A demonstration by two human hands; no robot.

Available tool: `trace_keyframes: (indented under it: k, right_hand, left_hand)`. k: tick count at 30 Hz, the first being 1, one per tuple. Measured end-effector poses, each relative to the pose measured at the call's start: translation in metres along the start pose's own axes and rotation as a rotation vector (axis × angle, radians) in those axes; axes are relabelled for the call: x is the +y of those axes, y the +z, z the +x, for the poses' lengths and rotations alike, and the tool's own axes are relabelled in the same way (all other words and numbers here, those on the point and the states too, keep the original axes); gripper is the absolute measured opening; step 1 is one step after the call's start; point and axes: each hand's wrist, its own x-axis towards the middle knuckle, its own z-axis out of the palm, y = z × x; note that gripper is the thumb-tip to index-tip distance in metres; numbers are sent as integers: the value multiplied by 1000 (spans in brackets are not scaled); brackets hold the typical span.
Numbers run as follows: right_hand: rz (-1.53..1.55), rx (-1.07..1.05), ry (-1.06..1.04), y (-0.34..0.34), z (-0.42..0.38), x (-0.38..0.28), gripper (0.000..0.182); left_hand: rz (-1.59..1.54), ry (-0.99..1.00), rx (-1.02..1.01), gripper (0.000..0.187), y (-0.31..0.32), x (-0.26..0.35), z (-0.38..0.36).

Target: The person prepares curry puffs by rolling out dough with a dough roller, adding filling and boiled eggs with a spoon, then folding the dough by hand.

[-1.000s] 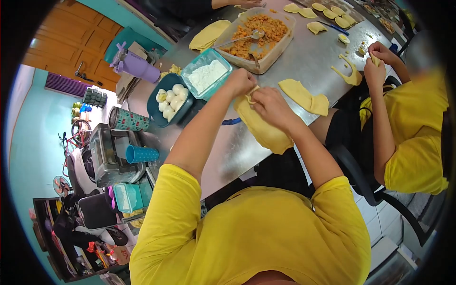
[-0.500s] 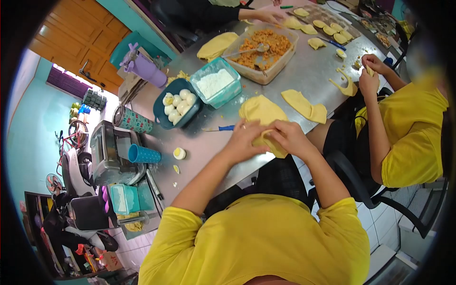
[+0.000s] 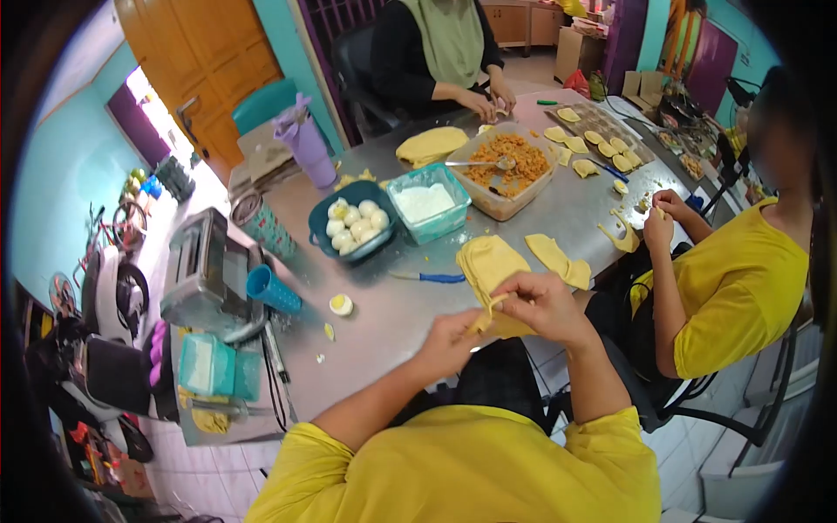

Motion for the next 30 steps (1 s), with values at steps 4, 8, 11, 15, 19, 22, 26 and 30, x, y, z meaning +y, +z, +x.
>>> trace_keyframes:
  k: [4, 8, 11, 15, 19, 22, 26, 30]
  right_hand:
    - [181, -88, 38, 20, 40, -4, 13]
    - [137, -139, -21, 60, 95, 13, 13]
    - [174, -101, -139, 81, 106, 9, 15]
    - [-161, -100, -222, 104, 89, 56, 15]
    - [-462, -255, -508, 133, 26, 107, 21]
    - [-275, -233, -194, 127, 17, 102, 19]
    - [-692, 76, -408, 125, 73, 121, 16]
    - [-924, -74, 24, 135, 100, 125, 20]
  left_hand:
    - [-53, -178, 122, 28, -50, 13, -9]
    - [27, -66, 215, 19, -108, 1, -3]
    - [109, -98, 247, 22, -126, 24, -13]
    - [594, -42, 113, 36, -126, -34, -35]
    - [950, -23, -44, 51, -83, -91, -91]
    - [974, -63, -74, 55, -75, -77, -99]
    - [865, -68, 103, 44, -72, -89, -66]
    - [1127, -97, 120, 53, -51, -102, -34]
